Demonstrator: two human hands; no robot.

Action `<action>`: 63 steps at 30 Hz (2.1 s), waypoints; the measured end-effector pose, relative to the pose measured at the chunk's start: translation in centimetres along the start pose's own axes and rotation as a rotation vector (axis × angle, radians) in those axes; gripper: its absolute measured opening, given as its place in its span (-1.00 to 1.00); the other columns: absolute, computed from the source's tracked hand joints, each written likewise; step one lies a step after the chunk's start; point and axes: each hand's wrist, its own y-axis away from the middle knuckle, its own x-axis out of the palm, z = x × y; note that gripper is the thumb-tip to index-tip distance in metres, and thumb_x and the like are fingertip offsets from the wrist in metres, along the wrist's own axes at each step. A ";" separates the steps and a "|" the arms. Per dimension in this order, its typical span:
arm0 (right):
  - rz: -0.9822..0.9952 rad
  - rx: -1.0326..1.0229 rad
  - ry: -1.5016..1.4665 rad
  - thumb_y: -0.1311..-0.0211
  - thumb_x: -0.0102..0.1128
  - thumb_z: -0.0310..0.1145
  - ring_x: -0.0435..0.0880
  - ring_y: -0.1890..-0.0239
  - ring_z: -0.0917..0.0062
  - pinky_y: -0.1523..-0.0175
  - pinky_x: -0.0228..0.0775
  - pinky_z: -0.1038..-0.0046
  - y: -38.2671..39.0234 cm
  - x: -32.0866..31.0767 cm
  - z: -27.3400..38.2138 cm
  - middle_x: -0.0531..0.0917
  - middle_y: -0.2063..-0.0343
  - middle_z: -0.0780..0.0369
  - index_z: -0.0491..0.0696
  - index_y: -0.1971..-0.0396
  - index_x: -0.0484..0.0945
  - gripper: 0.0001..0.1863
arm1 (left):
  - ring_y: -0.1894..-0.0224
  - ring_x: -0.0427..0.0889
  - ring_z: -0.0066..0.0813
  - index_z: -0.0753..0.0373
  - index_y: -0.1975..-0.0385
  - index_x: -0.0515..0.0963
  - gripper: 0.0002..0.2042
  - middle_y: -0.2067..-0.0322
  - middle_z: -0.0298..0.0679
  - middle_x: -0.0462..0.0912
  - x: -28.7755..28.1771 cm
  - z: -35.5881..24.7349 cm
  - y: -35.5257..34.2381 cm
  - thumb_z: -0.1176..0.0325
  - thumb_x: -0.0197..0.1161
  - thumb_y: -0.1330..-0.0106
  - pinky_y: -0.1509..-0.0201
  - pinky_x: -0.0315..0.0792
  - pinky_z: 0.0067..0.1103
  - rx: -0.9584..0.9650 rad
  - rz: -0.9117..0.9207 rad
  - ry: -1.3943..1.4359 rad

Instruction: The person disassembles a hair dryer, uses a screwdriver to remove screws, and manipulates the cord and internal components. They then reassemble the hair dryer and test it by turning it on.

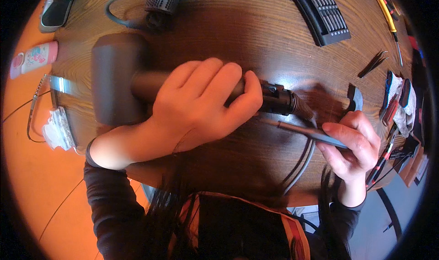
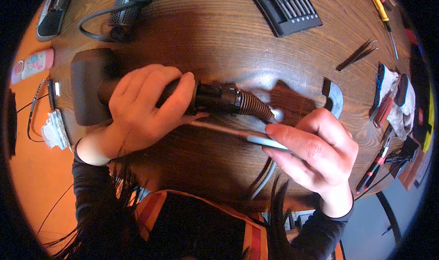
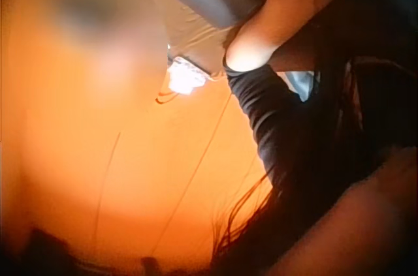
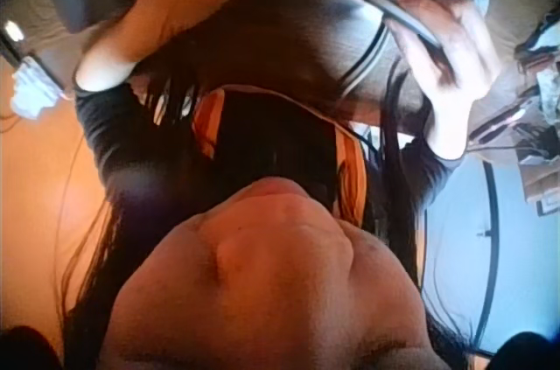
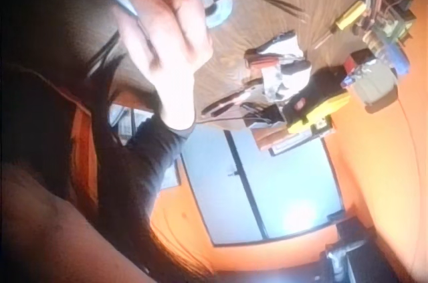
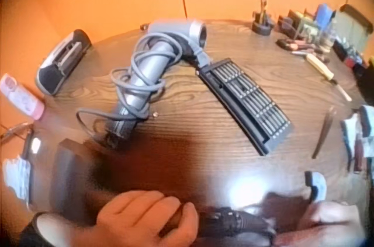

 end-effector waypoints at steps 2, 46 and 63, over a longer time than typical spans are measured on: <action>0.008 -0.035 0.063 0.33 0.43 -0.40 0.40 0.62 0.59 0.59 0.18 0.60 0.0 -0.1 -0.2 0.41 0.63 0.31 -0.09 0.41 0.62 -0.67 | 0.46 0.45 -0.45 0.18 0.42 0.47 -0.82 0.46 -0.27 0.43 0.1 0.0 0.0 0.34 0.18 0.07 0.49 0.31 -0.64 0.002 -0.001 -0.029; -0.008 -0.073 0.129 0.37 0.41 -0.47 0.42 0.58 0.53 0.53 0.24 0.56 0.4 1.2 -0.9 0.41 0.57 0.26 -0.19 0.42 0.63 -0.66 | 0.43 0.56 -0.30 0.31 0.28 0.51 -0.51 0.40 -0.17 0.54 -1.2 0.2 -0.1 0.22 0.45 0.26 0.38 0.47 -0.53 -0.018 0.040 0.093; 0.001 -0.085 0.126 0.23 0.33 -0.47 0.40 0.53 0.52 0.47 0.20 0.55 0.6 1.0 -0.8 0.45 0.56 0.22 -0.26 0.39 0.58 -0.70 | 0.44 0.56 -0.30 0.31 0.27 0.50 -0.51 0.39 -0.18 0.54 -1.1 0.1 -0.1 0.24 0.45 0.26 0.40 0.47 -0.54 -0.026 0.040 0.090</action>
